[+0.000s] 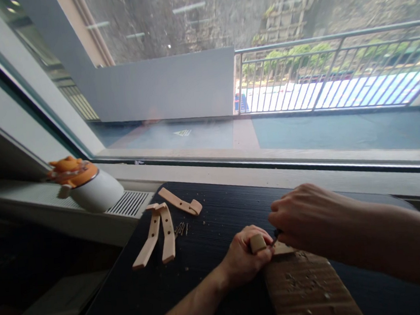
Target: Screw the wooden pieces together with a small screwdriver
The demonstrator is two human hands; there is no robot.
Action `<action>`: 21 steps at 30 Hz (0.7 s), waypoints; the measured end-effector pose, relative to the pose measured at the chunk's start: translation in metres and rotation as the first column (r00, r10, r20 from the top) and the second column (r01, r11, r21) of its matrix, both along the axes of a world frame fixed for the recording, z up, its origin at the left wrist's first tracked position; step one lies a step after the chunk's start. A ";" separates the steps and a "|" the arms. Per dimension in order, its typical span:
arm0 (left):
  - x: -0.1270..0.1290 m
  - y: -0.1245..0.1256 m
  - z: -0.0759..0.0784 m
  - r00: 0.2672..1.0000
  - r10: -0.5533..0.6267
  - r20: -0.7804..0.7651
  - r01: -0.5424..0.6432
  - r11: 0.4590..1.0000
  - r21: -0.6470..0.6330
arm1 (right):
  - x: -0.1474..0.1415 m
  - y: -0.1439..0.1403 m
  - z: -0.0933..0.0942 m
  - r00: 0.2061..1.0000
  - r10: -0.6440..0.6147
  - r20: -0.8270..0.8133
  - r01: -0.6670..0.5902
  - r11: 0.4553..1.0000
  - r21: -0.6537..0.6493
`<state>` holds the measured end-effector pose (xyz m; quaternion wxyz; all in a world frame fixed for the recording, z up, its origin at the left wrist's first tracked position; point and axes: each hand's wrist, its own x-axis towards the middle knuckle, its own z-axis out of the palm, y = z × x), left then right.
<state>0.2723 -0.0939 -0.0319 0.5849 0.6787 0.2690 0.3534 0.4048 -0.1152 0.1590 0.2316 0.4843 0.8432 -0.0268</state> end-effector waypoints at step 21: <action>-0.004 0.014 0.006 0.970 -0.222 -0.095 0.207 0.967 -0.150 | 0.010 -0.004 0.001 0.998 0.003 -0.058 -0.003 1.000 0.005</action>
